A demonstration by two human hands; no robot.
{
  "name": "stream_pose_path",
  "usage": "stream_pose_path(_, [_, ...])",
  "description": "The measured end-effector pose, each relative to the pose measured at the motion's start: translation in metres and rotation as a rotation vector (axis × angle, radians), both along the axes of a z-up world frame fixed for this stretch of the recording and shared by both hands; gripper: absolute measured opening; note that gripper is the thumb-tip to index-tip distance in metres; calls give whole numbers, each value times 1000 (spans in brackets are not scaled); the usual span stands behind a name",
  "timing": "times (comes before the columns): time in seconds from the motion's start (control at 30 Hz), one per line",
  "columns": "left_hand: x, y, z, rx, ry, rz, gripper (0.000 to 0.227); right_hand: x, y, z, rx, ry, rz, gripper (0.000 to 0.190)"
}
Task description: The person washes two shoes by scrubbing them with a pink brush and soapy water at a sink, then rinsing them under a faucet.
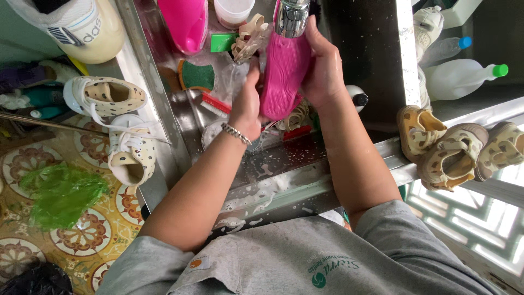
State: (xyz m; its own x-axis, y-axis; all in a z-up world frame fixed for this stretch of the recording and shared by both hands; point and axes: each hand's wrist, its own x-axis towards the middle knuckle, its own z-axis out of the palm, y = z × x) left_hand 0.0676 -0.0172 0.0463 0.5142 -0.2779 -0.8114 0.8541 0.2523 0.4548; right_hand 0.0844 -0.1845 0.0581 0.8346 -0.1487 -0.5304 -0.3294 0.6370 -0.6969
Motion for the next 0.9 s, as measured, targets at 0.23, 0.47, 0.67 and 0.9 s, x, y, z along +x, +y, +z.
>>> stream_pose_path(0.23, [-24, -14, -24, -260, -33, 101, 99, -3, 4, 5, 67, 2, 183, 63])
stream_pose_path(0.47, [-23, -7, -35, 222, -687, -208, 92, 0, -10, -4, 23, -60, 73, 16])
stream_pose_path(0.67, [-10, 15, -21, 712, -977, -228, 90, 4, -13, -21, 72, 107, 9, 25])
stream_pose_path(0.9, [-7, 29, -3, 791, -1070, -256, 82, 3, 2, 1, 181, 123, 54, 68])
